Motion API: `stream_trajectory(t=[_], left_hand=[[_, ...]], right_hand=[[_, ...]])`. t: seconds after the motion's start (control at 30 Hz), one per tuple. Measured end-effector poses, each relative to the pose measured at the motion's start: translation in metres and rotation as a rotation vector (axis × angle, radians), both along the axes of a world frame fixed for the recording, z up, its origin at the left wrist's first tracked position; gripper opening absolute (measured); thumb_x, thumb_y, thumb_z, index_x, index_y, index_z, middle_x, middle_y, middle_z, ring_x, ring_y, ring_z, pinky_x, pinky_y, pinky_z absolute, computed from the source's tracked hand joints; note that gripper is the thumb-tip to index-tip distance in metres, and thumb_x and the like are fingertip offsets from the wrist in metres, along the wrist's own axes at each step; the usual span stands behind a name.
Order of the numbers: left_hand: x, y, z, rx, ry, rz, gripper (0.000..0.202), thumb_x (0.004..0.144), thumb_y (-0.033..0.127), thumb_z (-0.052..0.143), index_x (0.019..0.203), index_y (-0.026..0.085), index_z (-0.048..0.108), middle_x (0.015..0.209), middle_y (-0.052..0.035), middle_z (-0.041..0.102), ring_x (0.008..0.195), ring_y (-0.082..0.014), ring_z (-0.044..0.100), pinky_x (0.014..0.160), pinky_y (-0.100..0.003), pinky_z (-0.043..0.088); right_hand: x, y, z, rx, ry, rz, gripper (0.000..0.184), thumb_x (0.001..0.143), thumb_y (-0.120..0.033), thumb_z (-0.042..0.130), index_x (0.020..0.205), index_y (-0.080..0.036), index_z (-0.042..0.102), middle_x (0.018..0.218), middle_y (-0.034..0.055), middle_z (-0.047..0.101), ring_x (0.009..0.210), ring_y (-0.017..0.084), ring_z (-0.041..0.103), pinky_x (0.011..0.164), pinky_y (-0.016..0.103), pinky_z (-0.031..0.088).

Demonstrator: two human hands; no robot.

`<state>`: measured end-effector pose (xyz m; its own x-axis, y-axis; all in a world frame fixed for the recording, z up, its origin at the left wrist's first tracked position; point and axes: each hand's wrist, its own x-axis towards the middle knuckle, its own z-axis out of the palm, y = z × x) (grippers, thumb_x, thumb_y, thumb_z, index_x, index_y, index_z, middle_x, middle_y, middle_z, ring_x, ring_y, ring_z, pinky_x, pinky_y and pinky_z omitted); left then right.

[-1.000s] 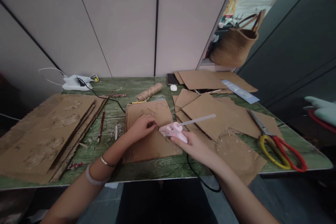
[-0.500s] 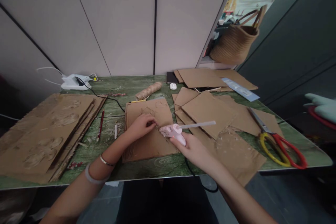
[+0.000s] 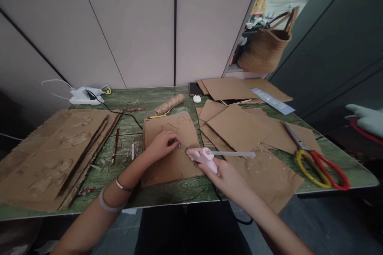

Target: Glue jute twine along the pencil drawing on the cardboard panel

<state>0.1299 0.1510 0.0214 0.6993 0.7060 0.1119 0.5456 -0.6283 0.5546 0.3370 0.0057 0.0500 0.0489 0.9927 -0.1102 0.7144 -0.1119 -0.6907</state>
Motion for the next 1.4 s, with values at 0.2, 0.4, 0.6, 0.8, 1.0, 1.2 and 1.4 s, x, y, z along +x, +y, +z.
stream_trajectory(t=[0.2, 0.4, 0.6, 0.8, 1.0, 1.2, 1.4], left_hand=[[0.0, 0.0, -0.001, 0.002, 0.001, -0.004, 0.015, 0.088, 0.015, 0.057, 0.089, 0.021, 0.071, 0.092, -0.0044, 0.071, 0.093, -0.0218, 0.061, 0.086, -0.034, 0.046], [0.0, 0.001, -0.001, 0.005, 0.002, -0.002, 0.015, 0.088, 0.015, 0.057, 0.088, 0.021, 0.07, 0.093, -0.0045, 0.072, 0.094, -0.0222, 0.062, 0.087, -0.034, 0.046], [-0.001, 0.001, -0.001, 0.002, -0.002, -0.013, 0.016, 0.089, 0.014, 0.056, 0.089, 0.02, 0.071, 0.093, -0.0043, 0.072, 0.093, -0.0216, 0.062, 0.087, -0.034, 0.046], [-0.001, 0.003, -0.003, -0.002, -0.014, -0.018, 0.016, 0.088, 0.013, 0.057, 0.089, 0.021, 0.071, 0.094, -0.0041, 0.072, 0.093, -0.0217, 0.063, 0.087, -0.033, 0.046], [-0.002, 0.005, -0.005, -0.002, -0.039, -0.03, 0.015, 0.088, 0.012, 0.057, 0.088, 0.02, 0.071, 0.093, -0.0039, 0.072, 0.093, -0.021, 0.063, 0.087, -0.032, 0.046], [-0.002, 0.005, -0.004, -0.002, -0.061, -0.029, 0.016, 0.087, 0.012, 0.057, 0.087, 0.02, 0.071, 0.091, -0.0039, 0.072, 0.09, -0.0209, 0.063, 0.084, -0.032, 0.046], [-0.004, 0.007, -0.007, -0.015, -0.09, -0.041, 0.018, 0.086, 0.012, 0.056, 0.088, 0.02, 0.072, 0.091, -0.0041, 0.072, 0.09, -0.0214, 0.063, 0.083, -0.032, 0.047]], right_hand=[[0.006, -0.001, -0.003, 0.009, 0.088, 0.005, 0.039, 0.084, -0.057, 0.052, 0.073, -0.022, 0.065, 0.053, 0.0017, 0.057, 0.054, 0.02, 0.053, 0.052, 0.031, 0.042], [0.012, -0.003, -0.007, 0.031, 0.101, 0.004, 0.038, 0.083, -0.058, 0.055, 0.078, -0.022, 0.068, 0.062, 0.0041, 0.064, 0.058, 0.023, 0.058, 0.055, 0.033, 0.045], [0.01, -0.012, -0.002, 0.018, -0.003, -0.032, 0.042, 0.086, -0.06, 0.05, 0.077, -0.023, 0.067, 0.056, 0.0048, 0.059, 0.057, 0.025, 0.059, 0.056, 0.035, 0.046], [0.015, -0.023, -0.004, -0.025, -0.059, -0.032, 0.049, 0.089, -0.063, 0.044, 0.085, -0.02, 0.068, 0.068, 0.0081, 0.068, 0.063, 0.025, 0.064, 0.061, 0.035, 0.049], [0.018, -0.03, 0.004, -0.01, -0.082, -0.001, 0.047, 0.09, -0.06, 0.043, 0.076, -0.021, 0.064, 0.062, 0.0054, 0.065, 0.057, 0.022, 0.061, 0.056, 0.032, 0.046], [0.025, -0.041, 0.004, -0.001, -0.126, 0.025, 0.046, 0.09, -0.059, 0.044, 0.064, -0.022, 0.055, 0.051, 0.0016, 0.056, 0.046, 0.017, 0.052, 0.047, 0.028, 0.038], [0.035, -0.053, -0.004, -0.034, -0.16, 0.002, 0.05, 0.088, -0.064, 0.046, 0.064, -0.022, 0.057, 0.052, 0.0027, 0.057, 0.046, 0.017, 0.053, 0.046, 0.028, 0.036]])
